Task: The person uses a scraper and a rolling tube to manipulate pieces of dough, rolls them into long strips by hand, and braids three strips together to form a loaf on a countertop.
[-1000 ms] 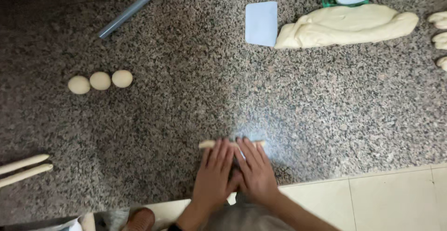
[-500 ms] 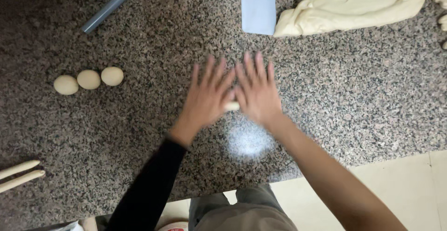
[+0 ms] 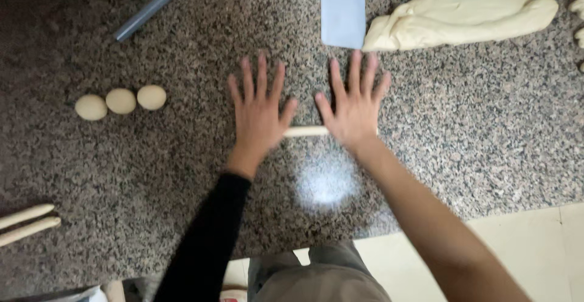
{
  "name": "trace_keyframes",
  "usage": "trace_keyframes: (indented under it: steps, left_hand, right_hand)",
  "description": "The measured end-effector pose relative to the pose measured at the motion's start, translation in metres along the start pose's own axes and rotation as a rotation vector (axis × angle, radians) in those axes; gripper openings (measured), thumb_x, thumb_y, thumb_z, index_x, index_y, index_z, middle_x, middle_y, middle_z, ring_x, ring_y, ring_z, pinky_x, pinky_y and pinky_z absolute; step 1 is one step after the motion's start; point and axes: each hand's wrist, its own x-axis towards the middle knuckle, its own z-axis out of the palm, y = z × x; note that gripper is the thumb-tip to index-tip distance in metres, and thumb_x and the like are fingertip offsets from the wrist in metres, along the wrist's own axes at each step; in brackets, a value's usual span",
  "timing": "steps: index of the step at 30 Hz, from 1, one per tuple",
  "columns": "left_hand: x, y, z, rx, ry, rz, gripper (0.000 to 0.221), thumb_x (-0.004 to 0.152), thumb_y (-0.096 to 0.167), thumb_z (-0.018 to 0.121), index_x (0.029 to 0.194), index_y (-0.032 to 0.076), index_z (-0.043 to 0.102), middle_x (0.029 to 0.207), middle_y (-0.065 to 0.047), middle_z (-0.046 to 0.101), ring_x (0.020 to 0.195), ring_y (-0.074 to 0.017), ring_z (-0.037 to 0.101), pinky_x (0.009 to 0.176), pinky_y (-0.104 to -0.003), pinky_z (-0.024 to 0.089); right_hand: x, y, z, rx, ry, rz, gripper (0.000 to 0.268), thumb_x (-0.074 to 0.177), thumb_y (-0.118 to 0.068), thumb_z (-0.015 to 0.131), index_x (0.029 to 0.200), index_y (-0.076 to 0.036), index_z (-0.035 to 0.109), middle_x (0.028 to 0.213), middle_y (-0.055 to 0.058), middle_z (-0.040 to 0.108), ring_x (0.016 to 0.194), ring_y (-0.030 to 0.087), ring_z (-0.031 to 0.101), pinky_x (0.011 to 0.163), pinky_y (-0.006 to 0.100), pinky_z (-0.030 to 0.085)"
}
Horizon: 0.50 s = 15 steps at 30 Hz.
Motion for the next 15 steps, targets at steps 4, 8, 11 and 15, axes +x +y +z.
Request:
trace_keyframes:
  steps: [4, 8, 11, 15]
  left_hand:
    - [-0.005, 0.000, 0.002, 0.070, -0.144, 0.247, 0.070, 0.106, 0.058, 0.019, 0.164, 0.020, 0.016, 0.171, -0.017, 0.002, 0.156, -0.0413, -0.001, 0.120, -0.065, -0.003]
    - [-0.129, 0.028, 0.010, 0.048, -0.219, 0.330, 0.064, 0.107, 0.055, 0.020, 0.162, 0.022, 0.023, 0.170, -0.014, 0.008, 0.156, -0.0366, 0.007, 0.122, -0.064, 0.000]
    - [-0.183, 0.053, 0.000, -0.057, -0.058, 0.218, 0.057, 0.110, 0.052, 0.022, 0.162, 0.029, 0.025, 0.171, -0.010, 0.014, 0.156, -0.0393, 0.010, 0.124, -0.064, 0.002]
    - [-0.108, 0.037, -0.003, 0.066, -0.352, -0.029, 0.065, 0.105, 0.056, 0.020, 0.163, 0.027, 0.014, 0.170, -0.017, 0.006, 0.151, -0.0516, 0.001, 0.117, -0.070, -0.001]
  right_hand:
    - [-0.018, 0.006, -0.005, -0.202, 0.008, -0.368, 0.071, 0.107, -0.054, 0.019, 0.167, -0.016, 0.023, 0.170, 0.024, 0.009, 0.155, 0.045, 0.001, 0.122, 0.065, 0.005]
    - [-0.136, 0.005, 0.005, 0.168, 0.071, -0.457, 0.056, 0.106, -0.046, 0.040, 0.158, -0.026, 0.041, 0.171, 0.014, 0.021, 0.160, 0.039, 0.014, 0.127, 0.064, 0.008]
    - [-0.181, -0.007, 0.008, 0.256, 0.070, -0.363, 0.057, 0.103, -0.049, 0.042, 0.156, -0.029, 0.041, 0.169, 0.014, 0.019, 0.156, 0.043, 0.011, 0.123, 0.064, 0.008]
    - [-0.110, -0.009, 0.019, -0.009, 0.244, -0.239, 0.060, 0.108, -0.059, 0.021, 0.163, -0.034, 0.021, 0.171, 0.015, 0.004, 0.154, 0.046, -0.004, 0.122, 0.068, -0.003]
